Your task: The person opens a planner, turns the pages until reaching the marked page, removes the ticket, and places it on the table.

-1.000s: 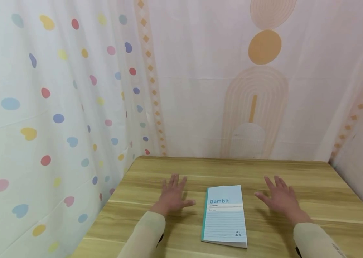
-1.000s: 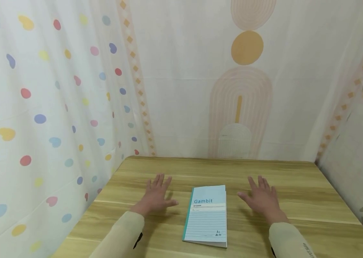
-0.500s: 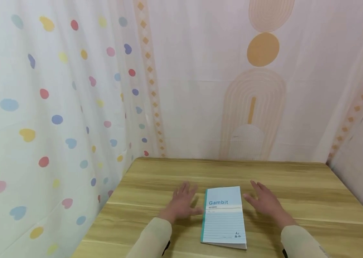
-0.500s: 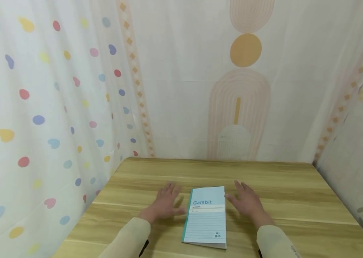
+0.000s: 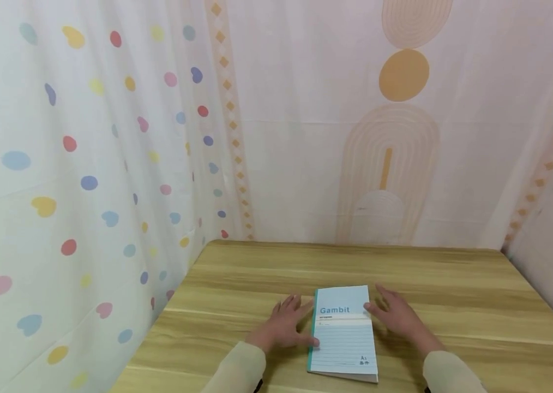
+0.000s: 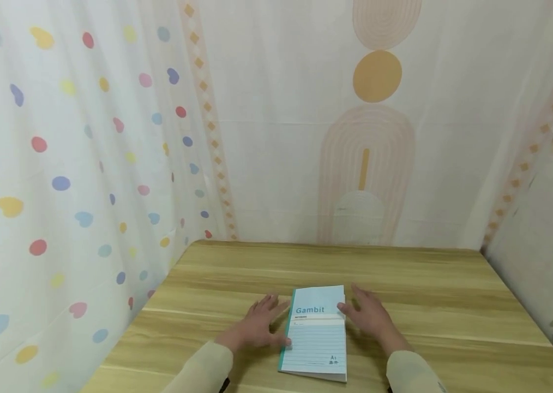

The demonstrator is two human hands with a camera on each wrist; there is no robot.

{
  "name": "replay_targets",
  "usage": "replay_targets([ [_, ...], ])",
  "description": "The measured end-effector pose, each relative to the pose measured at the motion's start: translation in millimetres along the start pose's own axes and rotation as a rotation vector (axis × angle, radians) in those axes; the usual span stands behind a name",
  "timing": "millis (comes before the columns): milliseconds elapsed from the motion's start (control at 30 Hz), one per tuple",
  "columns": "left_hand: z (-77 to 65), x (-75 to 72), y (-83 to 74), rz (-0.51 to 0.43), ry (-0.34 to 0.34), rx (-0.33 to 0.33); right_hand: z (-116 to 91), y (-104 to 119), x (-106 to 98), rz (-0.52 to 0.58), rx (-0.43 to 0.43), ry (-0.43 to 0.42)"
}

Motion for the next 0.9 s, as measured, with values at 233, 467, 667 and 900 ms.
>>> replay_targets([
  [233, -6.4, 4.6, -1.4, -0.005, 0.058, -0.009, 2.0, -0.1, 5.2, 0.063, -0.012, -0.004],
  [467, -10.5, 7.9, -0.5, -0.020, 0.082, -0.012, 8.8, 2.0, 11.2, 0.038, -0.012, -0.007],
  [667, -10.7, 9.4, 0.2, -0.012, 0.079, -0.012, 20.8, 1.1, 11.5, 0.046, 0.005, -0.020],
  [900, -9.6, 10.1, 0.4, -0.019, 0.075, -0.029, 32.0, 2.9, 10.2, 0.118, 0.047, -0.001],
])
Point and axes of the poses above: each hand's wrist, its own z-axis towards the middle knuckle, its own x-axis out of the palm, y = z × x, the point moved 6 cm from there along z, towards the middle knuckle, and after that the axes turned 1 degree about -z, right-handed, at the moved point
